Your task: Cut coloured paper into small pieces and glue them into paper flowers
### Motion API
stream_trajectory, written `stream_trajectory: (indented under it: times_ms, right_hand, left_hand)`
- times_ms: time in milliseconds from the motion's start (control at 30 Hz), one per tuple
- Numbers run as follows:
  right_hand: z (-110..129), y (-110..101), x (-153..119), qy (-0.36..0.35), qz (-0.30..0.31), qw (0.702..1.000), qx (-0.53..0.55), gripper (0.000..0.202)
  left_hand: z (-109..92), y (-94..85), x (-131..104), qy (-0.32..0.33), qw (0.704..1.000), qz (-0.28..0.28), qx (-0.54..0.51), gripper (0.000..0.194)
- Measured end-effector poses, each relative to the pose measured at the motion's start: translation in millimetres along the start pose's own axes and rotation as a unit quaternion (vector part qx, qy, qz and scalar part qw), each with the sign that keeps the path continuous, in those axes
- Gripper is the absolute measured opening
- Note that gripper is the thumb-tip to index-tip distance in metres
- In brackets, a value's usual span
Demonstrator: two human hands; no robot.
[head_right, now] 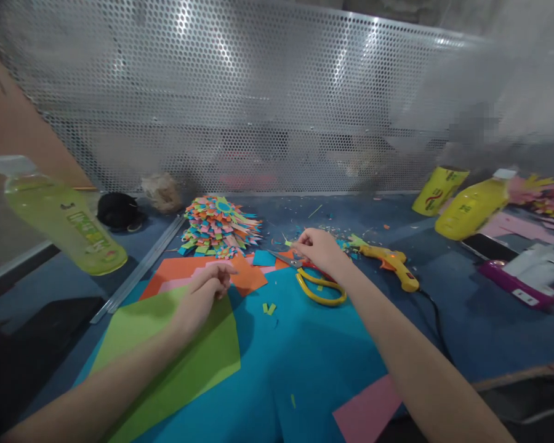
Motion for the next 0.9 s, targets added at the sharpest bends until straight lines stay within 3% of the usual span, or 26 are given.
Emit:
stream_trajectory:
  times_ms: [67, 167, 300, 367, 533, 900]
  right_hand:
    - [-1, 1, -2, 0.001, 0.017, 1.000, 0.021, 0.021]
    - [6, 11, -8, -0.016, 0.104, 0.992, 0.070, 0.025]
    - [19, 23, -20, -0.053, 0.209, 0.968, 0.129, 0.027]
    - [20, 25, -23, -0.066, 0.228, 0.961, 0.144, 0.025]
    - [17, 21, -28, -0.079, 0.253, 0.952, 0.150, 0.021]
    - [5, 3, -23, -0.066, 0.198, 0.975, 0.081, 0.015]
  left_hand:
    - [-4, -0.7, -2, -0.015, 1.000, -0.006, 0.023, 0.017]
    - [-16, 4.5, -4, -0.028, 0.998, -0.002, 0.060, 0.012]
    - [-30, 29.1, -2, 0.006, 0.995, 0.053, 0.079, 0.032]
    - [-29, 43.1, 0, 0.026, 0.993, 0.089, 0.077, 0.023]
    - [-21, 56.2, -2, 0.034, 0.990, 0.121, 0.057, 0.019]
    - [-21, 40.9, 1, 0.009, 0.995, 0.103, 0.014, 0.013]
Point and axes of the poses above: each hand's wrist, its own x-axis towards the middle knuckle, its own y-axis out of the palm, z = x × y, the point moved 4 cm from there along x, towards the middle knuckle, and after that the axes turned 6 degrees about x, right-handed, at the moved point
